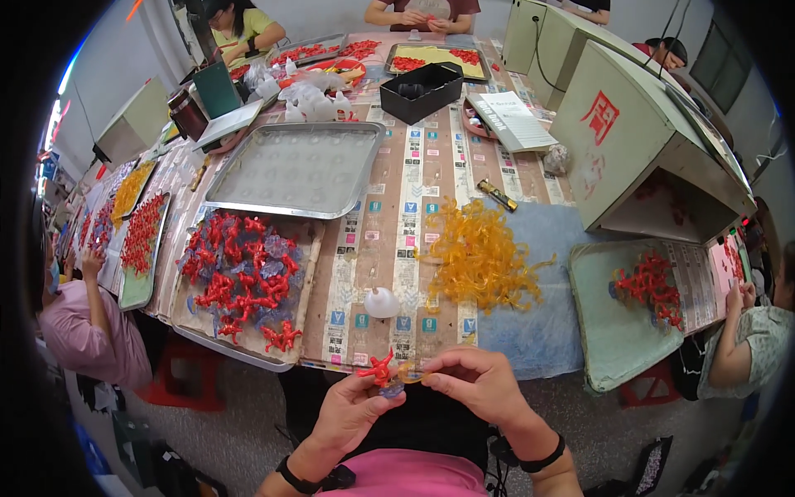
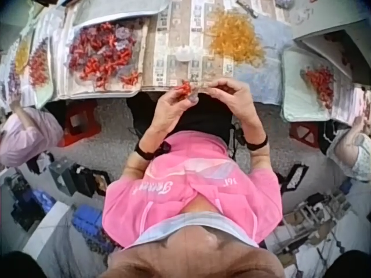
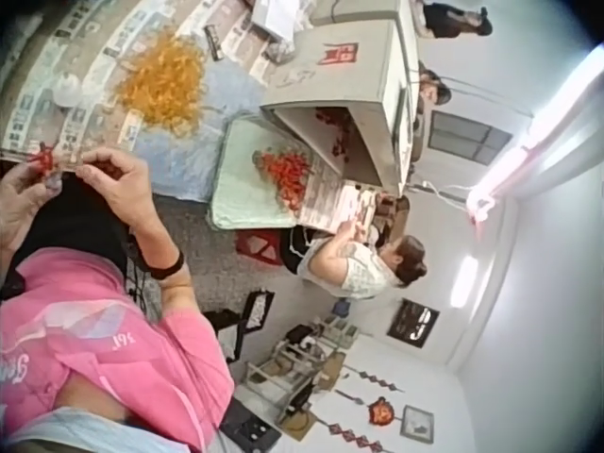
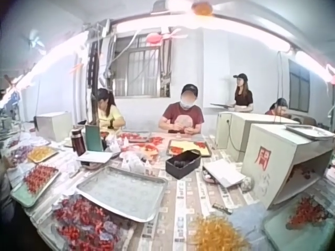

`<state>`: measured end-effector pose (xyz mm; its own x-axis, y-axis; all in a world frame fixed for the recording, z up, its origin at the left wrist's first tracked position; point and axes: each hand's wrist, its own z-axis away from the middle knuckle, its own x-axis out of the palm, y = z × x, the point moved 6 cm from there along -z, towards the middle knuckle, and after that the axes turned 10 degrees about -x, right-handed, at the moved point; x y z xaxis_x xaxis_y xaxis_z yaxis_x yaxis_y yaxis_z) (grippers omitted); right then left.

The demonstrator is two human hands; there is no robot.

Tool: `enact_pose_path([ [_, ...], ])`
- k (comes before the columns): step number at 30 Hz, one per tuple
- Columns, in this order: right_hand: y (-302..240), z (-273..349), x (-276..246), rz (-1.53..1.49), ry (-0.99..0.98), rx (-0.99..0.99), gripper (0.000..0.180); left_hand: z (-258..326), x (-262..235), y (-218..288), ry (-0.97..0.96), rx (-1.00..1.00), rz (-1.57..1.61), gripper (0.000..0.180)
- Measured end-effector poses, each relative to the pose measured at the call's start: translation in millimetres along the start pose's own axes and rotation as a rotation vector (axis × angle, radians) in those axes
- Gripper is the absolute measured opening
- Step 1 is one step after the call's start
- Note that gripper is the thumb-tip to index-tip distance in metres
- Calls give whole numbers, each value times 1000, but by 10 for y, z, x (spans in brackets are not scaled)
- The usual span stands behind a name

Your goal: Assembling small red and gold plastic parts using glue at a workshop table.

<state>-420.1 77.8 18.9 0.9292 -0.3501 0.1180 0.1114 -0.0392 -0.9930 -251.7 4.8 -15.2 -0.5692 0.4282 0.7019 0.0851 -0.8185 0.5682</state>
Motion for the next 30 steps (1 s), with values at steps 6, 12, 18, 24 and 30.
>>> enact_pose_path([
  [6, 32, 26, 99, 12, -24, -29, 18, 21, 48, -4, -28, 63, -111, 45],
  [12, -44, 24, 106, 176, -68, -145, 20, 28, 86, -1, -43, 105, -214, 42],
  [18, -72, 52, 108, 197, -65, -153, 20, 20, 115, -4, -102, 94, -299, 41],
  [24, -72, 70, 82, 166, -22, -135, 19, 5, 65, -40, -82, 105, -296, 38],
  [30, -72, 64, 103, 193, -49, -132, 19, 12, 43, -62, -79, 73, -279, 38],
])
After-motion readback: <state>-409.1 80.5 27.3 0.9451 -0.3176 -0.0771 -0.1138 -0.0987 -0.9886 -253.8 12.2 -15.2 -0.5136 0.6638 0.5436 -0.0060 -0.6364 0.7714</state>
